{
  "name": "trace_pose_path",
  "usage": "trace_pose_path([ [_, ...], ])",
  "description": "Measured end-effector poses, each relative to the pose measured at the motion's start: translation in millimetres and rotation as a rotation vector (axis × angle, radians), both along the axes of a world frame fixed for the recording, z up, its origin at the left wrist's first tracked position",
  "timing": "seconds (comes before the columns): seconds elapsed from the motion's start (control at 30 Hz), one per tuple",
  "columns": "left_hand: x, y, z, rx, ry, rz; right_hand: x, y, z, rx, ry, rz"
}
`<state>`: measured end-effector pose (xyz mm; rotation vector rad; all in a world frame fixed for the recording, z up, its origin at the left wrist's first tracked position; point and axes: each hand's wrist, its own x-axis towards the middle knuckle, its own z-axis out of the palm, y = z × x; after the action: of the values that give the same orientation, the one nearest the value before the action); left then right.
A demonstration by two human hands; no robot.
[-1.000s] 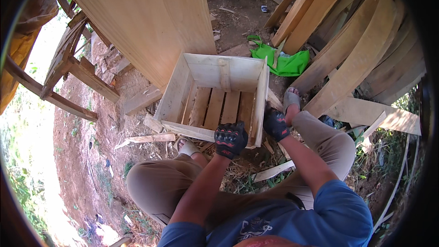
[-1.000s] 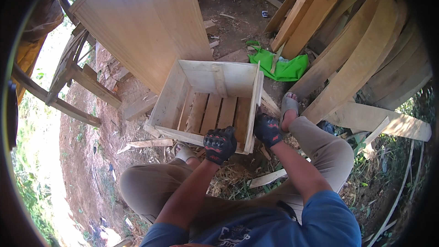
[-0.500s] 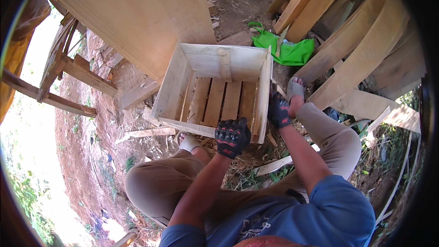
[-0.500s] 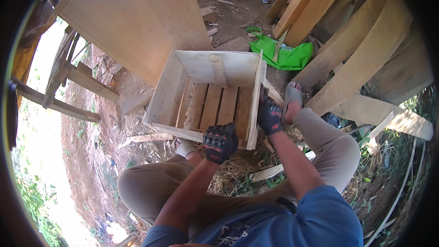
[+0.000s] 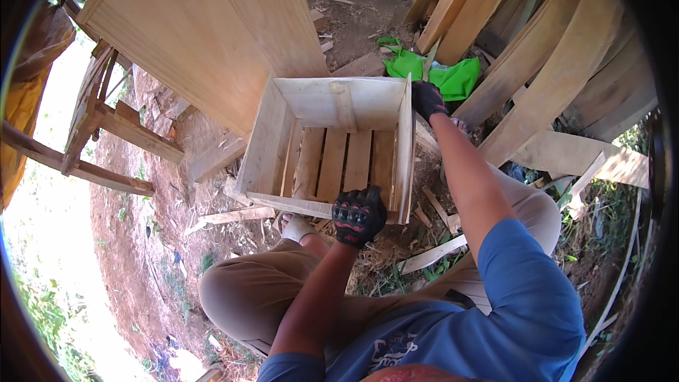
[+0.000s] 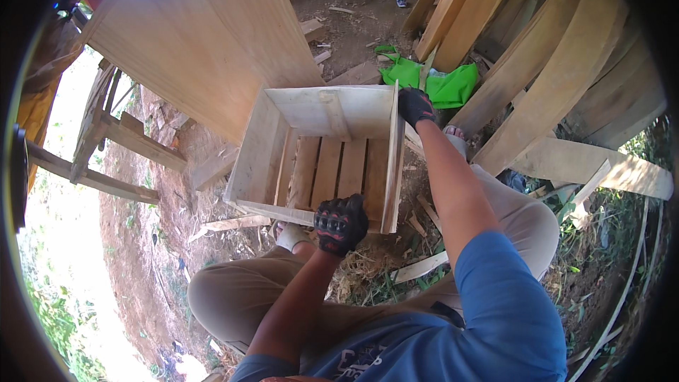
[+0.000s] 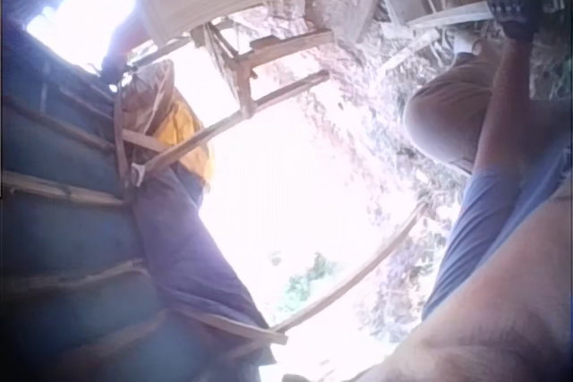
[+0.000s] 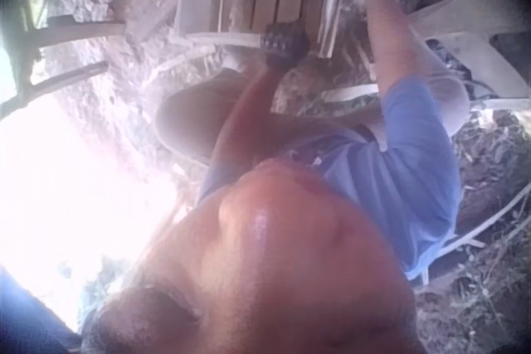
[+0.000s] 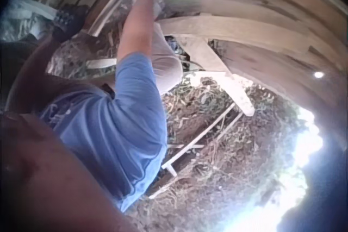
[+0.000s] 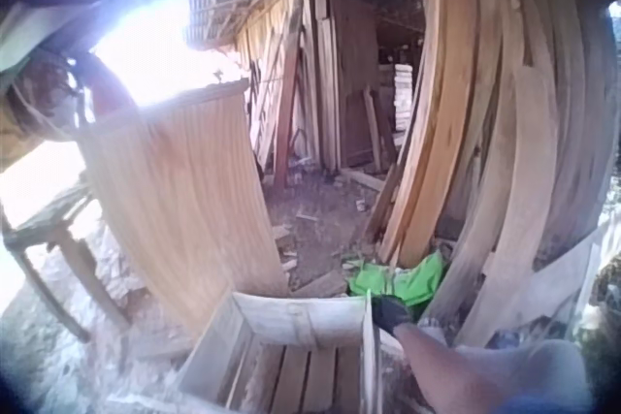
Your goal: The person polishes the internal and external surfaces of a wooden crate by hand using a piece of sandpaper.
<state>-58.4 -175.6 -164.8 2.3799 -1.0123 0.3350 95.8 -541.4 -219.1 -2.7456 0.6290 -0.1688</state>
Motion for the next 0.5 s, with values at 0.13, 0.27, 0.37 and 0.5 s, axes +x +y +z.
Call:
trace_pose_path([
  [0.13,-0.2,-3.2,1.0,0.024,0.003,-0.010,-1.3,-12.5,-10.1,-0.025,-0.064,-0.027],
  [0.27,-0.8,-10.9,-2.1,0.002,-0.036,-0.014,-15.8,-17.1,-4.2,0.048,-0.096,-0.118],
  [0.37,1.2,7.3,-1.8,0.082,0.055,-0.011,-43.7,59.7,18.5,0.155,-0.062,-0.083],
  [0.5,-3.2,-4.0,1.4,0.020,-0.015,-0.011,-107.9,71.4,4.9,0.050,-0.174,0.069],
])
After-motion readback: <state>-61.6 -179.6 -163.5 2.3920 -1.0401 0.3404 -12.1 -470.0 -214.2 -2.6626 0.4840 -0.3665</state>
